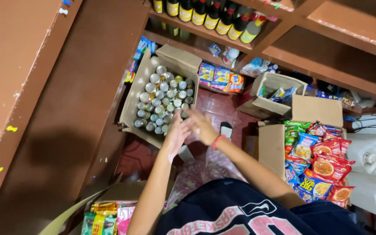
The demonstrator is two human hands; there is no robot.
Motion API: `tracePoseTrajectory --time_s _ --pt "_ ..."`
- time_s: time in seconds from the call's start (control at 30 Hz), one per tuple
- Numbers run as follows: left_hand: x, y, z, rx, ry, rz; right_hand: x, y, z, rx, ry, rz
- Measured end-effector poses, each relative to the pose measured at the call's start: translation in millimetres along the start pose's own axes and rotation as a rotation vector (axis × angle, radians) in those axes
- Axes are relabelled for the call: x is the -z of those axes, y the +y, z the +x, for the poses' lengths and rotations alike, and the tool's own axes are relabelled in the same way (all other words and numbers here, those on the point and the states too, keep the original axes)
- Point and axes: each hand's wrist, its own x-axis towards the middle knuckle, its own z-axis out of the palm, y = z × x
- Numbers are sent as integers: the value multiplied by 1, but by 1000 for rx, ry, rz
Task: Organize and stock instant noodles and canned goods on grocery store shelves.
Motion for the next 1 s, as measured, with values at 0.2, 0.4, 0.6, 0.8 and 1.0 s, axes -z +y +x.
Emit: tracePoseTrajectory --time_s 0.2,0.4,0.6,0.8,1.0 --pt "68 -44 -2 -171 151 -123 -30 119 -19 -322 57 131" --pt "116 -89 14 -140 442 -21 -15 101 13 -425 -6 211" --pt "153 -127 45 -28 453 159 -125 225 46 -273 -52 185" --pt "236 -231 108 -109 442 -74 -199 257 94 -236 -217 45" --pt "273 -239 153 -104 596 123 -260 300 131 -199 -356 28"
